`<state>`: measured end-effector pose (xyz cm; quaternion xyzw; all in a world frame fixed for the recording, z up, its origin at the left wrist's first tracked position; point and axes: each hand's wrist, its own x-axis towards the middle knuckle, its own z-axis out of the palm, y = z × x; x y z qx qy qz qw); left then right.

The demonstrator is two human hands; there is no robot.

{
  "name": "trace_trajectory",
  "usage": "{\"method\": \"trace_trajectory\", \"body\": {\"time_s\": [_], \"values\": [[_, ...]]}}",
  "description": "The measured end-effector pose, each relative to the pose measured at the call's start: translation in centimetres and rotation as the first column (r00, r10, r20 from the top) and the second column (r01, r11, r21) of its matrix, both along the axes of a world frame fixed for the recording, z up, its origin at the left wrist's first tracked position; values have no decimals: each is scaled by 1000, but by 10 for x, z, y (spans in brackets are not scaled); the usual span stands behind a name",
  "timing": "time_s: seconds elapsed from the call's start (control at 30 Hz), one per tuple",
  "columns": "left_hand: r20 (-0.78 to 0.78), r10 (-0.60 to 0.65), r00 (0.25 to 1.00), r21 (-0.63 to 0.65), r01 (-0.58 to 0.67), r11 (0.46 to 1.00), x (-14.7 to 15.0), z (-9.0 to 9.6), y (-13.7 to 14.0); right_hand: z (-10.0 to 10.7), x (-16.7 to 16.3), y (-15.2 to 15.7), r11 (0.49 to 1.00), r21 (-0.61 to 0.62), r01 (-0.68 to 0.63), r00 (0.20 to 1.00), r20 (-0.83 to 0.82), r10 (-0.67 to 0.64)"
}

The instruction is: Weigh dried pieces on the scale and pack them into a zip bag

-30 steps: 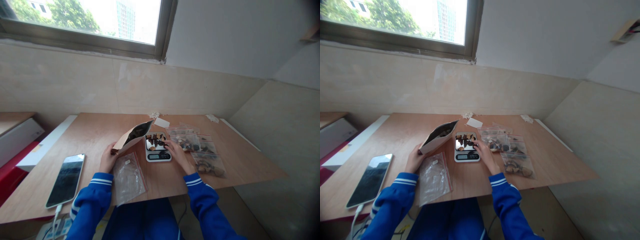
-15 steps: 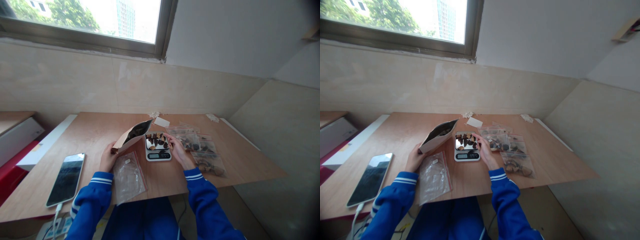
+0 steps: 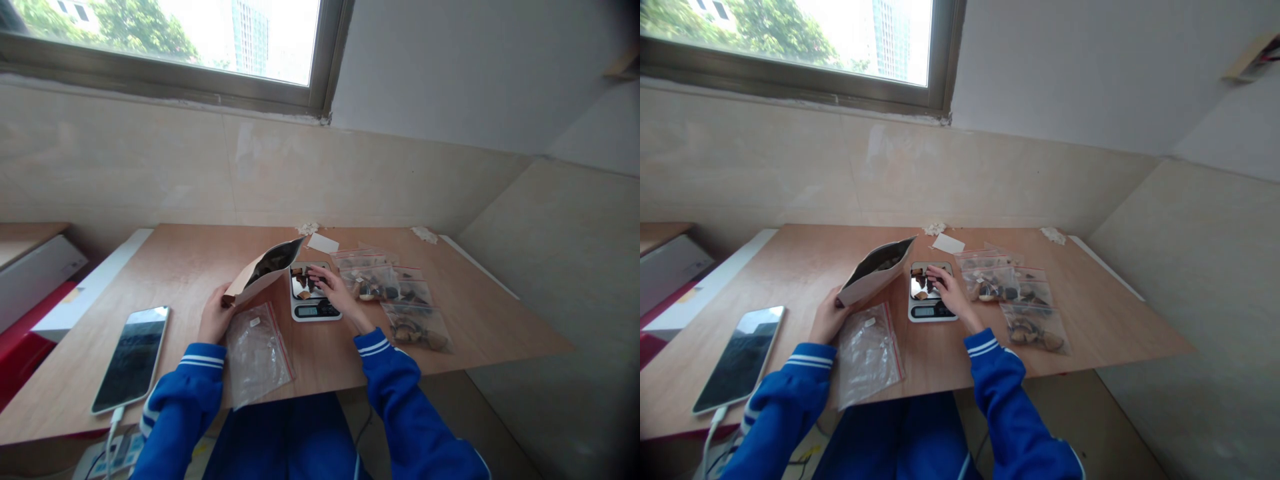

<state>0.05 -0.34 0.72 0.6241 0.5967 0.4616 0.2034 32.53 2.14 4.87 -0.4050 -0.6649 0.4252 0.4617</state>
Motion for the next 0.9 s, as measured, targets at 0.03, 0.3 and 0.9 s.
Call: {"method": "trace_trajectory", "body": {"time_s": [0.03, 0.3, 0.9], "values": [[-4, -1, 1000, 0, 1, 1000, 0, 0, 0, -1, -2, 2, 1000, 15, -7, 999, 39, 6], [6, 1, 1000, -6, -1, 1000, 0, 1, 0, 11, 5, -3, 967, 236, 96, 953, 258, -157], [5, 4, 1000, 1, -4, 1000, -2, -4, 1, 1, 25, -52, 910, 407, 82, 630, 686, -364]]}}
